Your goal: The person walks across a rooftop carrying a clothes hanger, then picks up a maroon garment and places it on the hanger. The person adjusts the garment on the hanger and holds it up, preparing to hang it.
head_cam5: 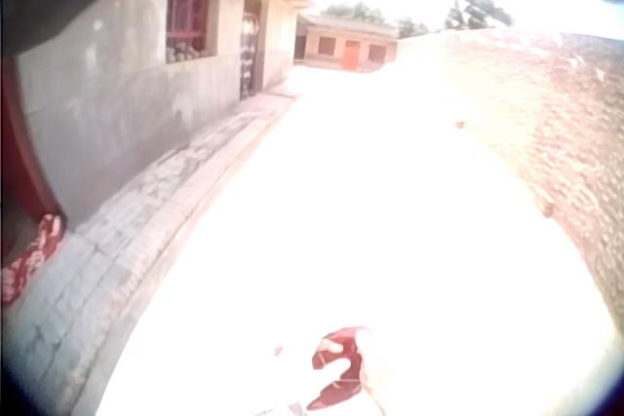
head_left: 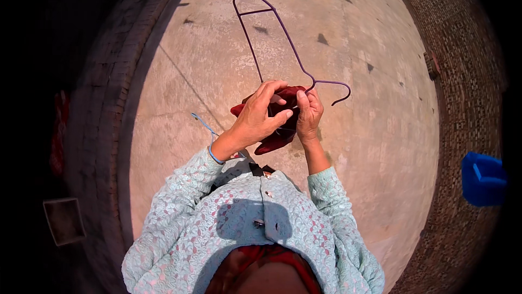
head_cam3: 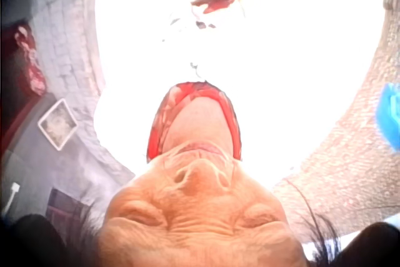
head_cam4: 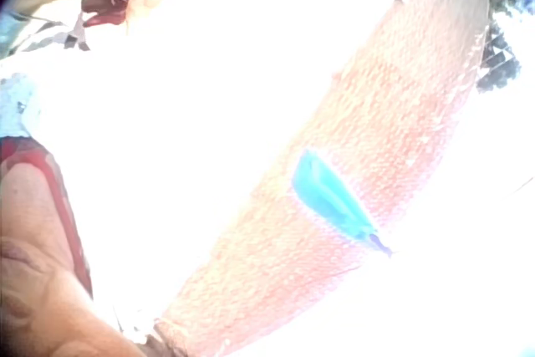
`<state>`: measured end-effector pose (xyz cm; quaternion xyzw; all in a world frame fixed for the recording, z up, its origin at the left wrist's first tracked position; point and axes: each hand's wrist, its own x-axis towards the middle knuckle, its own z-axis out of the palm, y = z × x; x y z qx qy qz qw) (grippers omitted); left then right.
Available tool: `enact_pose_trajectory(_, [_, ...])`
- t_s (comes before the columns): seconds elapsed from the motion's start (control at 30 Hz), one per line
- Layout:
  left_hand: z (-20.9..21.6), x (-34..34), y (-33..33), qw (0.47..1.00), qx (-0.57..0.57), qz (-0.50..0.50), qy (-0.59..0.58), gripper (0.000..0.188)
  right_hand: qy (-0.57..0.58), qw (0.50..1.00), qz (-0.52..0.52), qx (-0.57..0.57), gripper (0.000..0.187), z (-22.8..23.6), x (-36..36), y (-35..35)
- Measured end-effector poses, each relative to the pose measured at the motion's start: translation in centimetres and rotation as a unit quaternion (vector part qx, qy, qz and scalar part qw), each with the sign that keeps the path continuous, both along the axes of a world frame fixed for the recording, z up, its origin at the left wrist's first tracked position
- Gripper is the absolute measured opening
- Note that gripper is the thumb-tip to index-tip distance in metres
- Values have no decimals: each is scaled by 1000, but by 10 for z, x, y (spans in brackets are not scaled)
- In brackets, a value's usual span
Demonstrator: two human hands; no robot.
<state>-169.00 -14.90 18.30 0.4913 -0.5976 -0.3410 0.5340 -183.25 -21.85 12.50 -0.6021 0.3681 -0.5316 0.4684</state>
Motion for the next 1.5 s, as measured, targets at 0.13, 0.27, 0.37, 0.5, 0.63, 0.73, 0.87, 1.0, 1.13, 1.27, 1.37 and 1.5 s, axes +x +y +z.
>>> enact_pose_trajectory(0.13, [-14, 23, 24, 998, 9, 43, 51, 28, -125, 986, 75, 83, 34, 14, -15, -19])
enact_pose_trajectory(0.27, [-58, 47, 16, 962, 169, 93, 194, 18, -160, 967, 164, 113, 37, 44, -28, -21])
enact_pose_trajectory(0.37, [-83, 46, 6, 951, 250, 41, 180, 24, -152, 966, 188, 97, 37, 53, -34, -22])
enact_pose_trajectory(0.5, [-95, 23, -11, 920, 359, -1, 158, 36, -138, 962, 218, 86, 40, 59, -38, -15])
enact_pose_trajectory(0.63, [-113, 11, -23, 900, 415, -90, 97, 41, -111, 964, 231, 70, 41, 60, -39, -11])
enact_pose_trajectory(0.73, [-121, 4, -25, 890, 401, -192, 102, 43, -103, 968, 211, 87, 40, 59, -41, -9])
enact_pose_trajectory(0.87, [-108, -1, -23, 903, 393, -166, 54, 39, -103, 967, 218, 89, 39, 61, -39, -1])
enact_pose_trajectory(1.0, [-112, -2, -24, 878, 434, -189, -66, 55, -68, 965, 243, 66, 40, 61, -34, 6])
enact_pose_trajectory(1.13, [-144, -9, -15, 901, 378, -209, -33, 51, -88, 958, 261, 74, 37, 55, -31, 8])
enact_pose_trajectory(1.27, [-203, -9, -19, 891, 419, -177, 1, 40, -80, 958, 270, 61, 38, 55, -23, 13])
enact_pose_trajectory(1.37, [-170, -13, -17, 886, 420, -125, -150, 32, -62, 962, 259, 53, 39, 58, -24, 18])
enact_pose_trajectory(1.5, [-169, -1, -19, 893, 441, -80, -50, 24, -72, 964, 255, 31, 38, 57, -26, 18])
